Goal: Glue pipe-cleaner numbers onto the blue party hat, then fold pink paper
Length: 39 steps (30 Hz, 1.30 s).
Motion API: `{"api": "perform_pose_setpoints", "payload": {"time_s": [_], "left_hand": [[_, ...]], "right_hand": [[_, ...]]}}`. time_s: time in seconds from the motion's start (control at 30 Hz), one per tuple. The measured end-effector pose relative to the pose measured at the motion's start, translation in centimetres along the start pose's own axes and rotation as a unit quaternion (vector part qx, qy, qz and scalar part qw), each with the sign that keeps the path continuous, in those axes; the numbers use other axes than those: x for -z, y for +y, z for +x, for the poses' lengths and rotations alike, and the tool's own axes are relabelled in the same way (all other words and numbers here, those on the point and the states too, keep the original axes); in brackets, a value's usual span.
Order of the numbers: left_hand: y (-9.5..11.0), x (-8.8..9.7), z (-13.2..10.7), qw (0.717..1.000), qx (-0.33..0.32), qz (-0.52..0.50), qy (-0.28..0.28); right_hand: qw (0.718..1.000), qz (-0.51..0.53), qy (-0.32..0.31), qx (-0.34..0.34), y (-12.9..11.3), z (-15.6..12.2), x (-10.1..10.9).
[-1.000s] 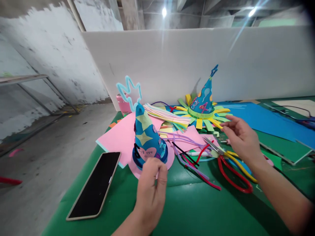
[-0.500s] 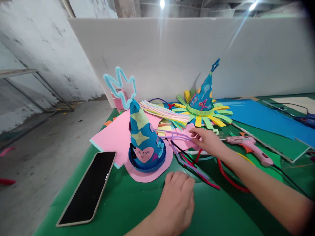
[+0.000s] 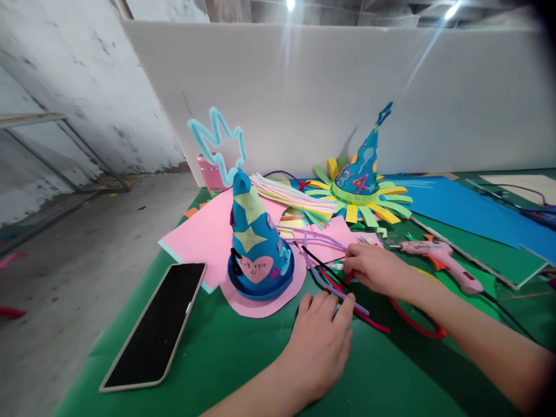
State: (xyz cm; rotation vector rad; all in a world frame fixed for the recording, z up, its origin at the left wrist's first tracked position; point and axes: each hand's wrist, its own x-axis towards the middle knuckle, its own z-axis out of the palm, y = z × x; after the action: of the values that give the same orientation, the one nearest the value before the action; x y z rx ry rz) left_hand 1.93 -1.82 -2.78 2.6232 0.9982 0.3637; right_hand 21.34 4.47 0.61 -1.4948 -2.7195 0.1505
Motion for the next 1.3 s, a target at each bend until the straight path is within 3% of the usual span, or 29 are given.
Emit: {"api": "perform_pose_setpoints", "payload": {"time_s": [0.27,0.4,0.53,0.7,0.9,1.1,1.2,1.3], "left_hand": [[-0.5,-0.4,2.1,0.997,0.009,0.065,0.035],[-0.9,-0.4,3.2,0.997,0.029,0.024,0.07],[-1.4,0.0,4.2,0.993,0.056,-0.019,0.106],[-1.9,0.7,4.6,0.983,0.075,-0.086,0.146],[-2.2,0.8,5.1,0.975,0.087,-0.14,0.146],[-2.7,0.4,8.0,0.964,0.124,-0.187,0.146],[-2.8,0.3,10.0,0.958,0.128,-0.223,0.128],[-2.5,0.3,11.0,0.958,0.111,-0.248,0.09]], "right_hand": [[0.999,-0.012,0.03,0.012,0.5,0.4,1.3],[0.995,0.08,0.056,-0.028,1.7,0.1,2.2],[0.971,0.207,0.095,-0.067,2.9,0.2,2.7],[0.948,0.27,0.139,-0.099,3.7,0.8,2.8],[0.89,0.336,0.287,-0.117,3.3,1.3,4.4],[0.789,0.327,0.505,-0.122,2.0,0.3,7.4],[0.755,0.327,0.558,-0.111,1.1,-0.2,7.9],[0.751,0.329,0.563,-0.106,0.1,-0.6,7.8]]}}
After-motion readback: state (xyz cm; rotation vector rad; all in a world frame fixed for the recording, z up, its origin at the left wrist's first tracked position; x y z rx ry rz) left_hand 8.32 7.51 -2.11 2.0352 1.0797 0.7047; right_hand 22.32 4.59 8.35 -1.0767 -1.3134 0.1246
